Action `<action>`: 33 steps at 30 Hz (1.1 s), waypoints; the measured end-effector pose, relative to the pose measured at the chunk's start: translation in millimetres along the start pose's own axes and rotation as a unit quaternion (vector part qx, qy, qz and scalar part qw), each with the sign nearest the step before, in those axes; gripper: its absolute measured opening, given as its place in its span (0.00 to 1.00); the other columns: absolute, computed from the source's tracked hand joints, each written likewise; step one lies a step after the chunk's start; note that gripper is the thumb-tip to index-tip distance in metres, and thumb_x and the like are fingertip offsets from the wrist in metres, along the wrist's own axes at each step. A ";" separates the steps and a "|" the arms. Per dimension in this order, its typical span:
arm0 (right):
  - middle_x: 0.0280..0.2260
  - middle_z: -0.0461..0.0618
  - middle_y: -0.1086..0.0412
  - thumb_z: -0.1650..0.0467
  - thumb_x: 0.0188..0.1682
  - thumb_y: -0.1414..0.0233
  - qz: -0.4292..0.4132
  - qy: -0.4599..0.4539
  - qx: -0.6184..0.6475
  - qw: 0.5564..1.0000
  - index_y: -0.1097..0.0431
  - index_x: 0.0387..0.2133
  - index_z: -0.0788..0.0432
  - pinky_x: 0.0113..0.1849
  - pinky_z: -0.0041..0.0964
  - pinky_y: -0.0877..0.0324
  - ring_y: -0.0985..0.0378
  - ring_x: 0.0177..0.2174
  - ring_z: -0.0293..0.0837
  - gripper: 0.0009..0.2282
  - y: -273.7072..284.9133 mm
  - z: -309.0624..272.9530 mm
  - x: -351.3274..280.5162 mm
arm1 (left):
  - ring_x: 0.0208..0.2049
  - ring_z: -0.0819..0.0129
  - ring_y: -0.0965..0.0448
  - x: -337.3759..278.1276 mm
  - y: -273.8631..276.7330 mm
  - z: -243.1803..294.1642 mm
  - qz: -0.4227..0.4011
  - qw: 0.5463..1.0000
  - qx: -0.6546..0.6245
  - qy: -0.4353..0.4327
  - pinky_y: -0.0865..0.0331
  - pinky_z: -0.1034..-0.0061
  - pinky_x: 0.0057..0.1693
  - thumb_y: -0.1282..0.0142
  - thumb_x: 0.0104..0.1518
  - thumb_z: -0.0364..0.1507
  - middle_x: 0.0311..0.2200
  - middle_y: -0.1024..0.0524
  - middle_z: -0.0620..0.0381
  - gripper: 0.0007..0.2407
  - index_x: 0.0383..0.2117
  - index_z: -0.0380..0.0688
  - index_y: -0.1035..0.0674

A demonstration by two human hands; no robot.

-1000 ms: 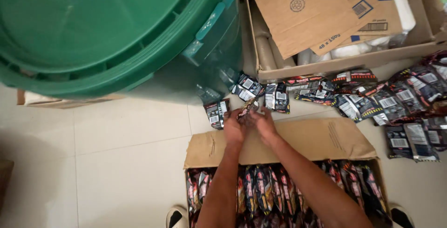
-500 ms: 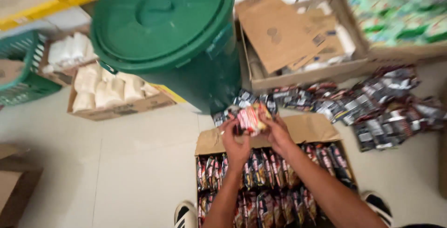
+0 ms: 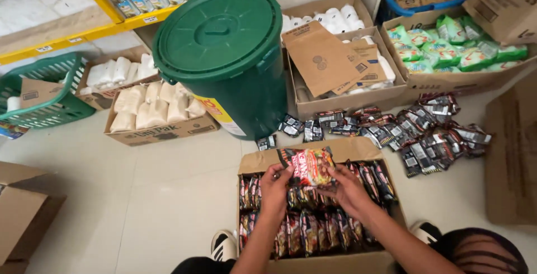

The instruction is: The person packs ramen packets by hand into a cardboard box, picking them up from the floor and arranging them in neat rows.

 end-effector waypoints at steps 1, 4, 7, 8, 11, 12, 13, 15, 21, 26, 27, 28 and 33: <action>0.44 0.53 0.25 0.68 0.52 0.48 0.002 -0.001 0.000 1.000 0.34 0.42 0.57 0.47 0.64 0.24 0.20 0.43 0.53 0.09 4.0 1.4 -6.7 | 0.33 0.74 0.23 -9.9 -1.7 13.0 0.000 1.000 -0.001 0.002 0.28 0.76 0.43 0.36 0.57 0.25 0.31 0.21 0.59 0.06 0.38 0.38 0.20; 0.43 0.50 0.25 0.67 0.53 0.48 -0.034 -0.015 -0.005 0.999 0.33 0.42 0.55 0.46 0.60 0.23 0.20 0.43 0.50 0.08 19.1 18.5 -24.3 | 0.32 0.72 0.21 -37.1 8.9 21.9 0.005 0.996 -0.025 0.088 0.25 0.72 0.42 0.38 0.55 0.25 0.31 0.19 0.59 0.05 0.35 0.42 0.19; 0.41 0.51 0.24 0.68 0.53 0.48 -0.034 -0.016 0.000 0.999 0.31 0.43 0.57 0.43 0.54 0.24 0.20 0.41 0.48 0.09 39.3 38.3 -25.7 | 0.33 0.72 0.22 -41.6 37.9 -0.3 0.028 0.991 -0.059 0.117 0.31 0.71 0.39 0.37 0.55 0.24 0.32 0.19 0.61 0.04 0.33 0.46 0.20; 0.41 0.49 0.24 0.69 0.52 0.47 -0.021 -0.016 -0.028 0.999 0.30 0.43 0.58 0.44 0.51 0.24 0.20 0.41 0.47 0.08 45.1 44.4 -28.0 | 0.33 0.71 0.21 -43.0 43.8 -9.1 0.017 0.989 -0.088 0.118 0.28 0.68 0.42 0.37 0.55 0.24 0.32 0.19 0.60 0.03 0.31 0.46 0.21; 0.40 0.49 0.24 0.71 0.51 0.46 0.010 -0.032 -0.075 0.997 0.28 0.42 0.59 0.43 0.46 0.25 0.20 0.40 0.45 0.08 55.5 58.3 -35.2 | 0.34 0.70 0.21 -52.1 54.0 -22.5 0.004 0.984 -0.117 0.131 0.26 0.65 0.45 0.37 0.56 0.23 0.32 0.18 0.59 0.03 0.29 0.46 0.21; 0.40 0.50 0.24 0.72 0.50 0.46 0.022 -0.041 -0.098 0.994 0.28 0.43 0.59 0.43 0.44 0.26 0.21 0.39 0.44 0.09 57.4 58.1 -35.1 | 0.34 0.70 0.21 -52.1 52.7 -23.5 -0.005 0.983 -0.121 0.135 0.27 0.66 0.46 0.38 0.57 0.23 0.32 0.18 0.58 0.03 0.28 0.46 0.20; 0.40 0.50 0.24 0.72 0.50 0.46 0.027 -0.043 -0.096 0.994 0.28 0.43 0.59 0.43 0.44 0.26 0.21 0.39 0.44 0.09 62.6 60.6 -34.5 | 0.34 0.70 0.21 -52.8 56.2 -27.4 -0.004 0.983 -0.120 0.141 0.27 0.66 0.46 0.38 0.57 0.23 0.32 0.18 0.58 0.03 0.28 0.46 0.20; 0.39 0.50 0.25 0.72 0.51 0.45 0.022 -0.055 -0.069 0.996 0.29 0.41 0.60 0.42 0.44 0.25 0.22 0.38 0.44 0.07 71.6 64.0 -30.2 | 0.34 0.69 0.20 -53.0 63.7 -35.9 0.017 0.978 -0.144 0.149 0.28 0.64 0.45 0.38 0.56 0.22 0.31 0.18 0.58 0.05 0.26 0.46 0.21; 0.34 0.48 0.23 0.71 0.49 0.46 0.050 -0.070 -0.035 0.996 0.31 0.38 0.58 0.39 0.50 0.24 0.21 0.35 0.46 0.06 86.1 68.0 -29.4 | 0.36 0.69 0.21 -49.1 67.7 -33.3 -0.008 0.977 -0.166 0.135 0.28 0.65 0.49 0.41 0.59 0.22 0.32 0.19 0.58 0.05 0.26 0.45 0.22; 0.34 0.46 0.27 0.71 0.52 0.45 0.046 -0.042 -0.018 0.998 0.33 0.40 0.55 0.39 0.50 0.24 0.23 0.34 0.44 0.06 71.6 62.1 -41.3 | 0.33 0.68 0.21 -51.0 64.6 -38.8 0.005 0.971 -0.171 0.166 0.27 0.63 0.45 0.42 0.58 0.24 0.30 0.20 0.58 0.03 0.29 0.47 0.25; 0.35 0.45 0.26 0.70 0.49 0.47 0.054 -0.063 -0.016 0.996 0.35 0.37 0.54 0.40 0.55 0.21 0.21 0.35 0.44 0.06 58.4 58.3 -50.2 | 0.33 0.69 0.21 -52.7 61.2 -34.7 -0.003 0.972 -0.162 0.172 0.27 0.64 0.42 0.44 0.57 0.25 0.30 0.20 0.59 0.01 0.31 0.47 0.24; 0.35 0.45 0.26 0.70 0.49 0.47 0.056 -0.063 -0.015 0.996 0.35 0.37 0.54 0.40 0.55 0.21 0.21 0.35 0.44 0.06 64.0 61.5 -49.5 | 0.33 0.69 0.21 -52.5 57.6 -32.4 -0.005 0.971 -0.162 0.174 0.27 0.64 0.42 0.44 0.57 0.25 0.30 0.20 0.59 0.01 0.31 0.47 0.24; 0.36 0.48 0.27 0.76 0.50 0.51 0.055 -0.038 -0.131 0.989 0.36 0.46 0.56 0.33 0.47 0.24 0.22 0.35 0.43 0.11 78.5 73.3 -48.3 | 0.28 0.73 0.23 -71.1 12.8 32.9 0.067 0.978 -0.005 0.197 0.28 0.71 0.37 0.45 0.56 0.27 0.30 0.19 0.61 0.06 0.38 0.52 0.20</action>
Point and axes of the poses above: each hand's wrist, its own x-axis towards the middle knuckle, its own y-axis out of the back of the hand, z = x × y, the point moved 5 cm from there along x, towards the middle knuckle
